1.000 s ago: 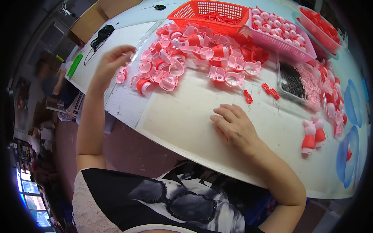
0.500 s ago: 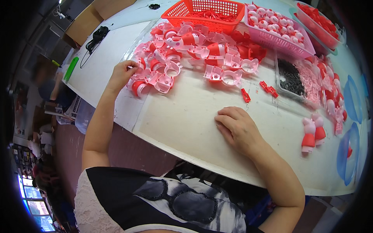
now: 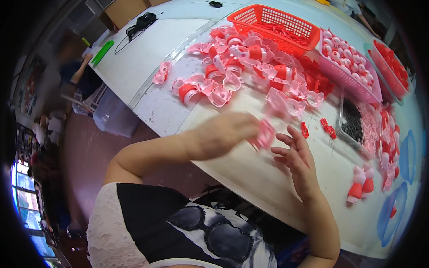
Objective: The person assembles plastic Peppa Pig toy figurines by hand, joining peppa pig torsos, peppa pig heads, and toy limbs from an assembly bin.
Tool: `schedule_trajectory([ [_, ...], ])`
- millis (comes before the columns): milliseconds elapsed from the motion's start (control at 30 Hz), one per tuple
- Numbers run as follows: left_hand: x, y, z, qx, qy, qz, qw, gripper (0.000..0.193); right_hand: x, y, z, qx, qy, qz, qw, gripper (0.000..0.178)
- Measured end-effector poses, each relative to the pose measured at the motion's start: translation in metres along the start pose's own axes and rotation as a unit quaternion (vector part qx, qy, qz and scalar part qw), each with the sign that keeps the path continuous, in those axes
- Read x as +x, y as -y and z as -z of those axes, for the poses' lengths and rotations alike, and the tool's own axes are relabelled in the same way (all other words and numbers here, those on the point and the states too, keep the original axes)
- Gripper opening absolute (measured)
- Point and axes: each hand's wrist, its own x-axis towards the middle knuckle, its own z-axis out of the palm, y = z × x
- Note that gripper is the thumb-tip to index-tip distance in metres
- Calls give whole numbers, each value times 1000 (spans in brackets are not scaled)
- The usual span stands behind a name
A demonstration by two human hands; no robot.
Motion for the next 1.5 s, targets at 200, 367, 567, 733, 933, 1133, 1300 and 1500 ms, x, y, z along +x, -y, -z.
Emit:
schedule_trajectory([
  [200,10,-19,-25,6,94,-69,993,23,0,4,-8,24,-44,-70,996,53],
  [367,3,25,4,12,-107,59,992,39,-1,-1,7,57,-81,-70,993,44],
  [567,-103,159,81,343,-208,329,855,40,-4,7,3,93,-103,-72,988,41],
  [733,-161,194,89,170,-128,485,848,43,8,6,9,101,-83,-64,989,39],
  [933,-121,196,96,378,-141,407,820,44,5,8,12,106,-91,-51,989,41],
  [1133,15,39,18,-389,-180,341,837,48,-4,12,11,78,-90,-15,993,40],
  [1300,52,-8,-21,-688,83,376,615,50,-9,29,1,86,-95,31,991,36],
  [1500,87,-20,-42,-752,117,372,532,44,-6,35,26,-23,-130,149,980,37],
])
